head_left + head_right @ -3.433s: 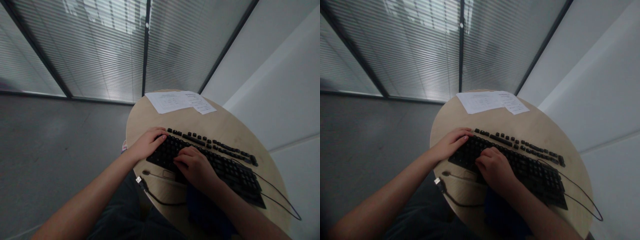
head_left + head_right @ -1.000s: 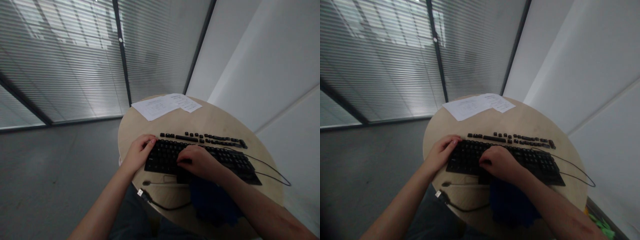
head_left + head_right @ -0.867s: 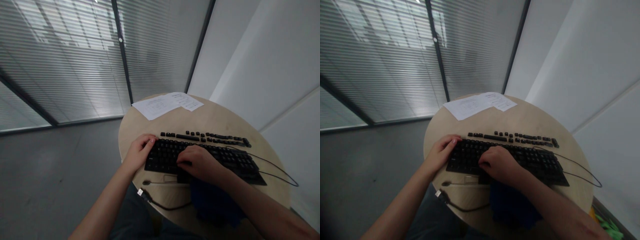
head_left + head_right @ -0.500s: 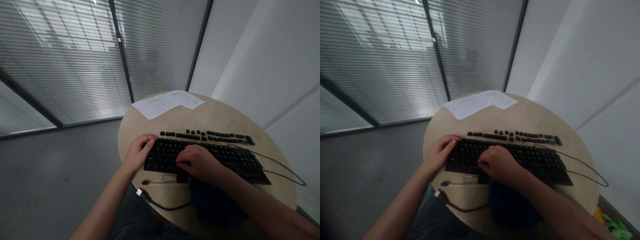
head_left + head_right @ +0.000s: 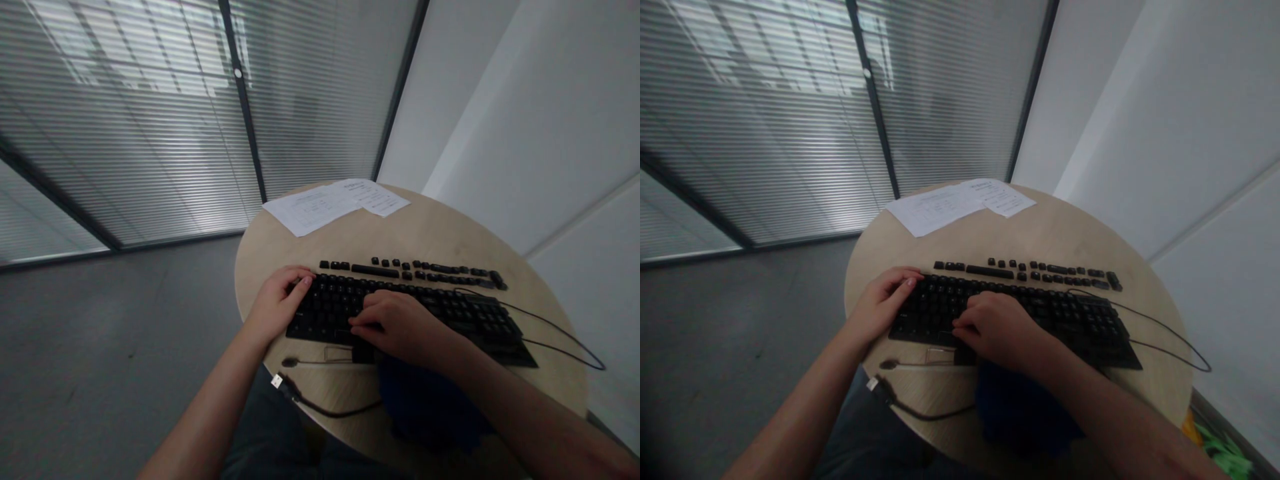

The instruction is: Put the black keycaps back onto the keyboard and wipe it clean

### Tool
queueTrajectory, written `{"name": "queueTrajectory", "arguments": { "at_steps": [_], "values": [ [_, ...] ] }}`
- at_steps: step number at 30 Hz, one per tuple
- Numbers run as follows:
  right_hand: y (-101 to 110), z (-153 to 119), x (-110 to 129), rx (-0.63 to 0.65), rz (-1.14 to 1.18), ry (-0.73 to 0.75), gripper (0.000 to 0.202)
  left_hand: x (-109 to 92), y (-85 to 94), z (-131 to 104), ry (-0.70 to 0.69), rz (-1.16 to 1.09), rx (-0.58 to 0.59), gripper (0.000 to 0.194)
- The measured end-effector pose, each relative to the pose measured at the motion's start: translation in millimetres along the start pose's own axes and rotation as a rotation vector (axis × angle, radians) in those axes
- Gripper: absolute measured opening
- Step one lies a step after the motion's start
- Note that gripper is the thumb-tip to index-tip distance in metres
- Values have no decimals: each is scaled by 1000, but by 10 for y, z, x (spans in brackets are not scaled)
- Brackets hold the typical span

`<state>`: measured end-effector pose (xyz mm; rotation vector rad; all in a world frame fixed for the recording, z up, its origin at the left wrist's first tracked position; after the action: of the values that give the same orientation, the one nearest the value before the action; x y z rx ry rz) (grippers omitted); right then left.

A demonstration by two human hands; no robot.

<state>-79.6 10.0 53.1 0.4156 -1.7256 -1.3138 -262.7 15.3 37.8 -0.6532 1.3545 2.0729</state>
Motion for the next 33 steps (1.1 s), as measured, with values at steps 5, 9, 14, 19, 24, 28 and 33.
{"name": "queueTrajectory", "arguments": {
  "at_steps": [5, 9, 14, 19, 24, 28, 33],
  "values": [
    [-22, 7, -8, 27, -13, -11, 22, -33, -7, 1, -33, 28, -4, 35],
    [-42, 8, -55, 21, 6, -17, 22, -35, -16, 3, -51, 25, -4, 32],
    [-45, 5, -80, 35, 26, -29, 23, -76, -1, 6, -62, 43, -16, 30],
    [-40, 4, -67, 42, -6, -47, 24, -108, 7, 6, -78, 60, -25, 30],
    [-25, 7, -22, 29, -16, -46, 24, -86, -22, 10, -106, 118, -40, 31],
    [-18, 10, 21, 32, -48, -48, 25, -84, -32, 7, -116, 127, -57, 31],
    [-58, -17, -2, 61, -48, -67, 25, -130, -28, -19, -138, 136, -64, 28]
  ]
}}
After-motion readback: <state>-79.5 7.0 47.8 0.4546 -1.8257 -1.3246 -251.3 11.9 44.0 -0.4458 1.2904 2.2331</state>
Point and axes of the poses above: each hand's wrist, its own z-axis towards the middle knuckle, its own y-axis out of the back of the hand, x = y × z, the point moved 10 cm from there along z, towards the middle knuckle, and after that the axes turned 12 degrees about z, right-handed, at the moved point
